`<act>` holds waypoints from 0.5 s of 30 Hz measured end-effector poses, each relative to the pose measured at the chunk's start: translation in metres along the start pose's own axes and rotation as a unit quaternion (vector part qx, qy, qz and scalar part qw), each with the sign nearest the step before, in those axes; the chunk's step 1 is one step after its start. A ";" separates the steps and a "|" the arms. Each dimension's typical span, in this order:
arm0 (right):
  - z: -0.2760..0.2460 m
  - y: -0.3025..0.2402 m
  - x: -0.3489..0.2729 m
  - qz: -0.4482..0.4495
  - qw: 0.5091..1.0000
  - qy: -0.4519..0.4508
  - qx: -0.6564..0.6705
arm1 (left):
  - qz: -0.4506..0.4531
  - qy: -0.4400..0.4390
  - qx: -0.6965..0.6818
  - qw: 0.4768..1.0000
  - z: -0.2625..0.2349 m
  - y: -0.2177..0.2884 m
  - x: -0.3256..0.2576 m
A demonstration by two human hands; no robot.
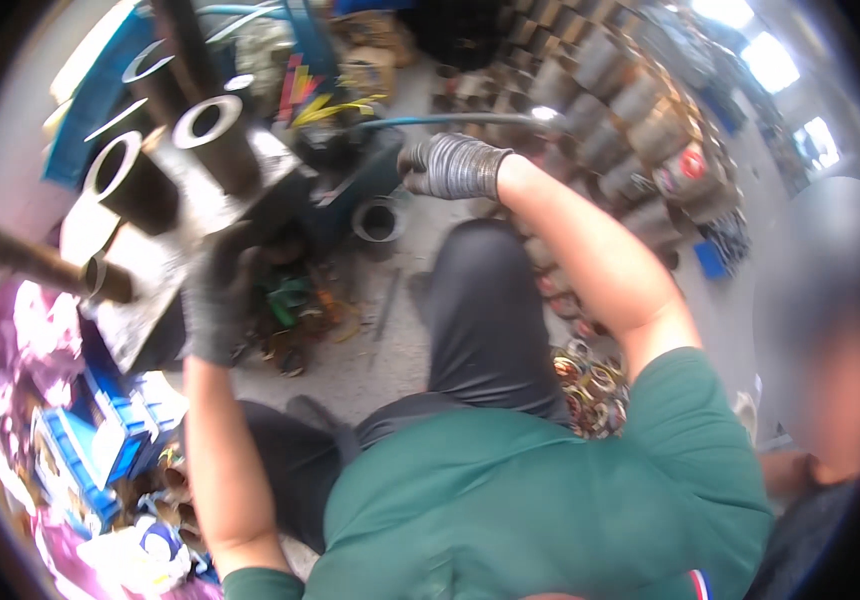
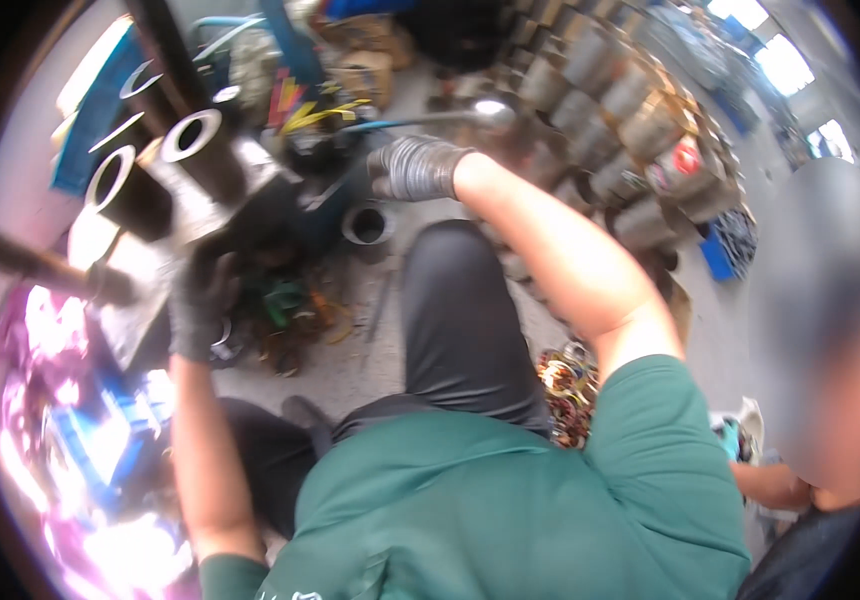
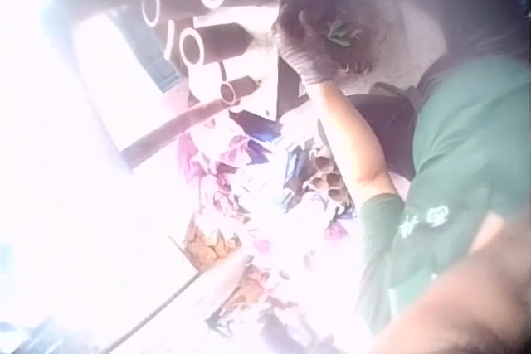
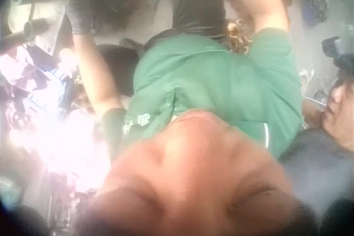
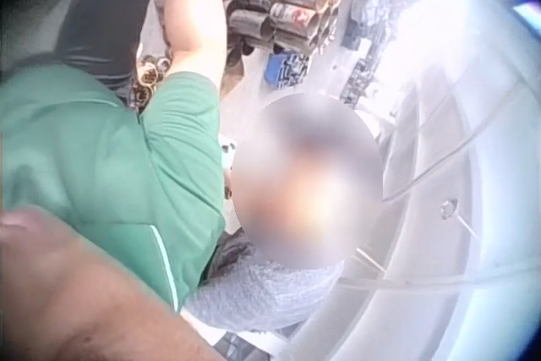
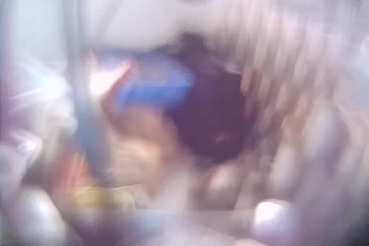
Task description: The person picks up copper wire coils and metal cylinders from the floor, inserts a coil into each cylinder, and uses a manual press to seat the coils firmly inside.
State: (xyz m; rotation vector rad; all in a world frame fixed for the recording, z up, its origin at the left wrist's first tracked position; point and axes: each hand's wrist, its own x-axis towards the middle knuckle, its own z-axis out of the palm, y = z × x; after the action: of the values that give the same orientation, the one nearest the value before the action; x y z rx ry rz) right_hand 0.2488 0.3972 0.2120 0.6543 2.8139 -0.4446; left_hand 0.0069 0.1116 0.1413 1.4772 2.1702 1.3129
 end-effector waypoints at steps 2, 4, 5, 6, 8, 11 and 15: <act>0.015 -0.012 0.039 -0.135 0.990 -0.014 -0.038 | -0.005 0.015 -0.052 0.999 -0.001 0.005 0.006; 0.009 -0.062 0.066 -0.161 0.976 -0.145 -0.017 | 0.046 0.100 0.030 0.993 -0.020 0.004 0.002; 0.018 -0.081 0.079 -0.153 0.978 -0.140 -0.036 | 0.032 0.147 0.015 0.988 -0.027 0.001 0.002; 0.036 -0.092 0.090 -0.142 0.979 -0.139 -0.054 | 0.042 0.186 0.004 0.982 -0.036 0.002 0.000; 0.065 -0.090 0.102 -0.160 0.952 -0.223 -0.137 | 0.066 0.255 0.021 0.965 -0.050 -0.008 0.003; 0.069 -0.111 0.101 -0.120 0.952 -0.269 -0.082 | 0.100 0.378 -0.035 0.920 -0.093 -0.020 -0.014; 0.087 -0.073 0.126 -0.155 0.964 -0.214 0.025 | 0.059 0.489 -0.203 0.846 -0.150 -0.016 -0.081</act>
State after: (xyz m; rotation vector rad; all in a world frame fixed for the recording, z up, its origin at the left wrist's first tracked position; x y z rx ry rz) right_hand 0.1174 0.3546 0.1139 0.0970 2.4921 -0.6291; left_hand -0.0546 -0.0400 0.1930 0.8232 1.9948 2.8041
